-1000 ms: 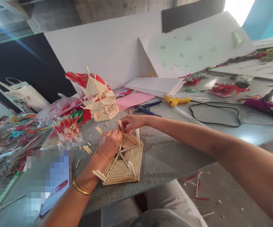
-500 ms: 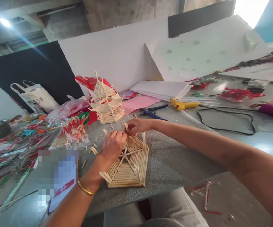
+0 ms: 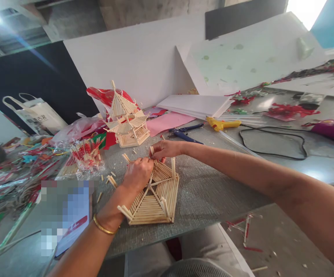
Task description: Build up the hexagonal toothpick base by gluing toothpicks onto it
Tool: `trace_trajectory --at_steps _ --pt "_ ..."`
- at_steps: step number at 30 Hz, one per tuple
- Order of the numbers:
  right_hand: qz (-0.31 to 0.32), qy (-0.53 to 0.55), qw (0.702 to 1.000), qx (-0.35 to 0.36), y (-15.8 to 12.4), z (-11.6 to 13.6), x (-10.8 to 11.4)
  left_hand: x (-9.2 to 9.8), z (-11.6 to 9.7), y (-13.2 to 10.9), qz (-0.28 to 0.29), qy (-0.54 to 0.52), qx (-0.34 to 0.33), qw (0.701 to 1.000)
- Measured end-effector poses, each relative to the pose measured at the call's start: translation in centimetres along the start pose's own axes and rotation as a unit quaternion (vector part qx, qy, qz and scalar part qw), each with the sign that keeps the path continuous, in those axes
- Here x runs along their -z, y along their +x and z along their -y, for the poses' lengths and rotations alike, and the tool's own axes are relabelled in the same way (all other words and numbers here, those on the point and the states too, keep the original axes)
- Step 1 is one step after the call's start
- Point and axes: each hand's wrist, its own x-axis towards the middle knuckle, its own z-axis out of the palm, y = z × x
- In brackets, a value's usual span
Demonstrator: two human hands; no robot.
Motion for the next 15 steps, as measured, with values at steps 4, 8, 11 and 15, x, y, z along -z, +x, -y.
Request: trace_trajectory --at_steps 4,8,11,15 --pt "0.001 0.003 1.0 0.002 0.23 -0.22 0.0 0.14 -0.03 0.0 0.005 -0.002 0.005 1.0" --pt "0.005 0.016 1.0 -0.003 0.47 -0.39 -0.02 0.54 -0.06 0.05 0.012 -0.001 0.01 1.0" --pt "-0.001 0.013 1.0 0.0 0.49 -0.41 -0.03 0.69 0.0 0.15 0.014 0.002 0.012 1.0" --pt "0.01 0.019 1.0 0.008 0.44 -0.46 0.01 0.43 0.29 0.17 0.006 0.003 0.013 1.0"
